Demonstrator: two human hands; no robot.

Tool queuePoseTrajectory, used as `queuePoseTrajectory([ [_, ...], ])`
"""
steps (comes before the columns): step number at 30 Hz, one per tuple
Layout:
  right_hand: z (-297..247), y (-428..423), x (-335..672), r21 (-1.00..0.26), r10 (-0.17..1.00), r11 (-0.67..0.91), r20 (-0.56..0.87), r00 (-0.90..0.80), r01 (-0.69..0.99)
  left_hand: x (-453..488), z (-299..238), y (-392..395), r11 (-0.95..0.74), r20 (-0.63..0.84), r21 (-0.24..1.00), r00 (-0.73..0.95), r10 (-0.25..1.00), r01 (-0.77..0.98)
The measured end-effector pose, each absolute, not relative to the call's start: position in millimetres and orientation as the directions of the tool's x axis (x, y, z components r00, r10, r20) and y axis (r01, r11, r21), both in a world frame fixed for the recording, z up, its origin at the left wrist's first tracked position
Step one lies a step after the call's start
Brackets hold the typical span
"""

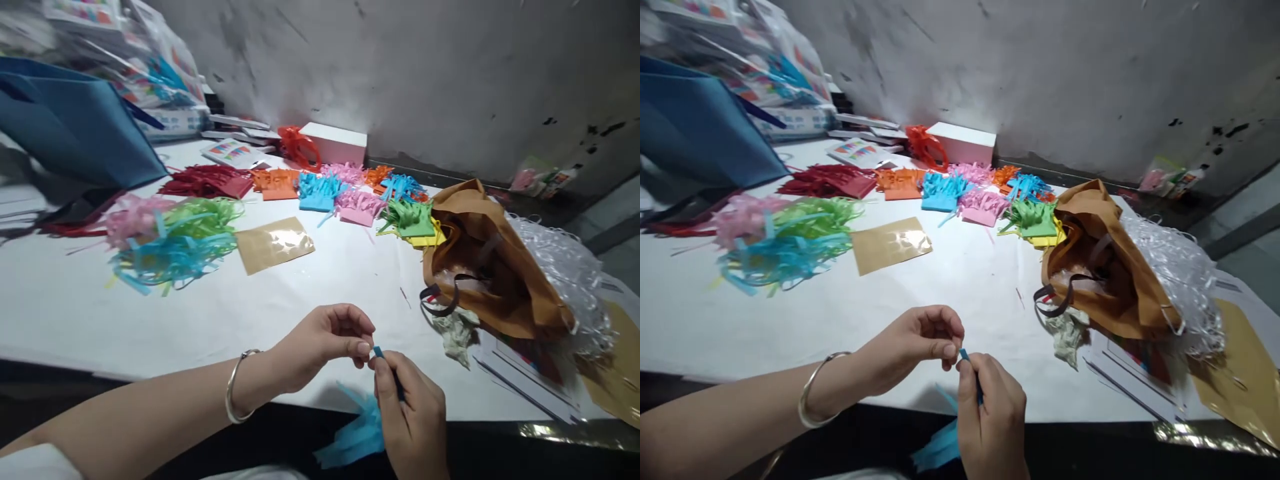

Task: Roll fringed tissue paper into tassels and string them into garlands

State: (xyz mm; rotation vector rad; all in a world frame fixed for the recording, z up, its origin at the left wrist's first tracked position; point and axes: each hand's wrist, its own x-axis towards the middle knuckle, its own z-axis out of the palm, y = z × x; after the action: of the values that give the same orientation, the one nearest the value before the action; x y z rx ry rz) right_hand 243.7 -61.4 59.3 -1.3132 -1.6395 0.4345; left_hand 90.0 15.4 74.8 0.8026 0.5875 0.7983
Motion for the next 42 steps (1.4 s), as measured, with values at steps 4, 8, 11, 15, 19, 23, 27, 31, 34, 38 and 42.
queuePoseTrajectory([
  [4,57.6,-64.0,224.9,-0.729,0.893,0.391,0.449,-0.038,0.562,64.3,72.3,3.2,0.377,-0.127,0.824,0.512,0.849,-0.422],
  [8,62.7,-64.6,216.5,-0.677,0.891,0.439,0.415,-0.186,0.591,45.2,70.3,-6.7,0.27,-0.08,0.889,0.456,0.886,-0.369],
  [11,71.1,-62.6,214.2,-0.63,0.87,0.491,0.385,-0.307,0.601,33.1,70.4,-12.1,0.111,-0.004,0.97,0.443,0.897,-0.216],
  [15,76.4,-61.1,210.8,-0.654,0.887,0.459,0.299,-0.352,0.601,20.6,72.7,-15.1,-0.058,0.065,0.998,0.525,0.848,-0.029],
  [19,73.2,-61.5,209.0,-0.749,0.9,0.395,0.201,-0.386,0.532,13.9,73.2,-16.1,-0.071,0.052,0.997,0.546,0.836,0.013],
  [23,70.3,-62.2,209.2,-0.813,0.895,0.339,0.123,-0.43,0.474,10.7,70.9,-16.9,-0.027,0.016,1.0,0.582,0.813,0.01],
  [27,68.1,-64.3,207.8,-0.727,0.892,0.415,0.204,-0.404,0.548,10.5,68.2,-17.7,0.044,-0.028,0.999,0.594,0.804,-0.013],
  [31,63.8,-66.0,209.2,-0.725,0.899,0.401,0.196,-0.391,0.559,13.2,63.6,-18.6,0.019,-0.021,1.0,0.561,0.827,0.009],
  [34,60.8,-66.9,211.6,-0.737,0.916,0.371,0.189,-0.355,0.565,14.3,59.2,-18.5,0.128,-0.077,0.991,0.577,0.813,-0.049],
  [38,56.1,-69.4,210.6,-0.766,0.927,0.341,0.18,-0.329,0.544,13.1,57.8,-19.8,0.023,-0.028,1.0,0.56,0.828,0.017],
  [42,47.2,-72.9,204.2,-0.75,0.924,0.369,0.233,-0.303,0.549,11.2,60.3,-23.4,-0.365,0.204,0.905,0.527,0.825,0.221],
])
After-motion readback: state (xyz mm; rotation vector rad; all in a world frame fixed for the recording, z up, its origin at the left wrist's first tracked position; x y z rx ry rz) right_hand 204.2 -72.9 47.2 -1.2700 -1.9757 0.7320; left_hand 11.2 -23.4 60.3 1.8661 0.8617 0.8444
